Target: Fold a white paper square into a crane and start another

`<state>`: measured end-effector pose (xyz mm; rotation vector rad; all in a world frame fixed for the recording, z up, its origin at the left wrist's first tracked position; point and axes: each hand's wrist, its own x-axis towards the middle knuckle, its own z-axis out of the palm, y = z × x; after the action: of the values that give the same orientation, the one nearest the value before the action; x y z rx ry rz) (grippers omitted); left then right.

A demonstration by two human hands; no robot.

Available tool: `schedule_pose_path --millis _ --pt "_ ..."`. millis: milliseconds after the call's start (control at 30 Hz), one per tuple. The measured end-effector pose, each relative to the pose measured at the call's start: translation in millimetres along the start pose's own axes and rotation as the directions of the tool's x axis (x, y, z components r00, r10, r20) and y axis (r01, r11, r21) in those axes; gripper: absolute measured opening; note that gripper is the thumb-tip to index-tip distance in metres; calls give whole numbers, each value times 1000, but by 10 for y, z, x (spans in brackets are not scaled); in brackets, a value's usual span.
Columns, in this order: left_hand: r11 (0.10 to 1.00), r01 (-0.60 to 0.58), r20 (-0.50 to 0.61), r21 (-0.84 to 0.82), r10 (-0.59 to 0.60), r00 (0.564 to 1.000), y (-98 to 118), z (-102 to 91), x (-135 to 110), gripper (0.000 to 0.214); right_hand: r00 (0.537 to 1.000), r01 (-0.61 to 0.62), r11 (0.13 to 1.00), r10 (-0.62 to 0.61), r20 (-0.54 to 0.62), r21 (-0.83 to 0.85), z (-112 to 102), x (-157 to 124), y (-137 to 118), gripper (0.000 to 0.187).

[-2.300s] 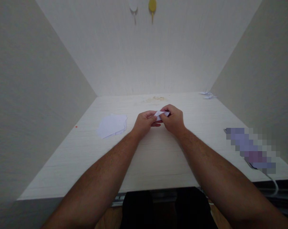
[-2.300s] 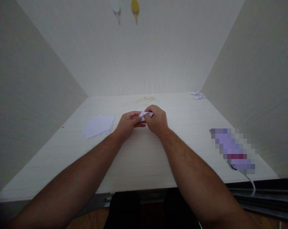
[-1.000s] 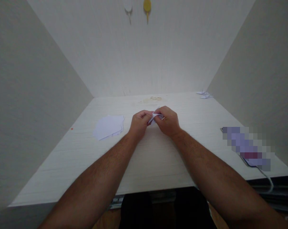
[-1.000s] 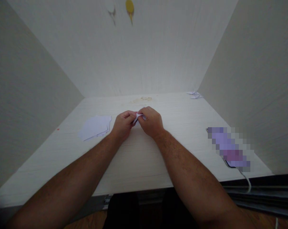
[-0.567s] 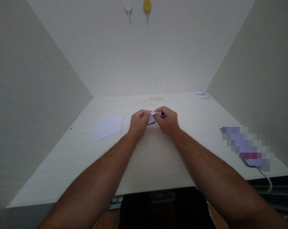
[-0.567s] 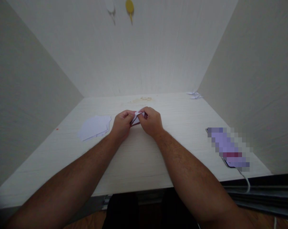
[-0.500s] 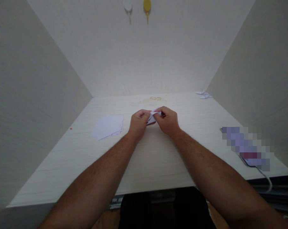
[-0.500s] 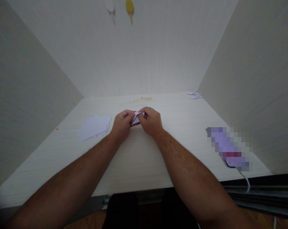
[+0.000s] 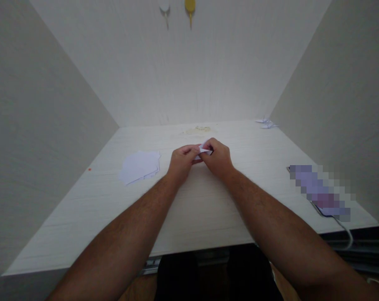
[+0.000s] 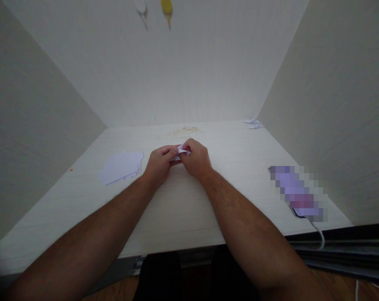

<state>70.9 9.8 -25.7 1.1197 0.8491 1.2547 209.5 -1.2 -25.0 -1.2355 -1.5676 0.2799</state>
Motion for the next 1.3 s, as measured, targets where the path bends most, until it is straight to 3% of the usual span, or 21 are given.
schedule_pose_path --millis 167,400,667,900,1100,1300 --pt "998 -45 -66 -40 42 997 -67 -58 68 32 1000 -16 999 15 16 40 13 -9 -5 6" --pt "997 -72 -63 -29 70 996 -100 -85 105 33 999 -38 995 37 10 96 43 -21 50 10" --pt "992 -105 -74 75 111 991 -115 -117 111 33 997 -76 989 74 22 130 37 -22 51 13" --pt "986 -128 -126 108 141 982 -135 -138 138 27 994 -109 942 101 42 316 28 -15 -10 18" --pt "968 -147 -126 203 175 977 -88 -127 102 28 985 -168 933 170 24 317 18 0 -33 21" --pt "982 -134 -106 134 149 983 -41 -79 55 34 981 -182 914 194 3 362 8 4 -68 18"
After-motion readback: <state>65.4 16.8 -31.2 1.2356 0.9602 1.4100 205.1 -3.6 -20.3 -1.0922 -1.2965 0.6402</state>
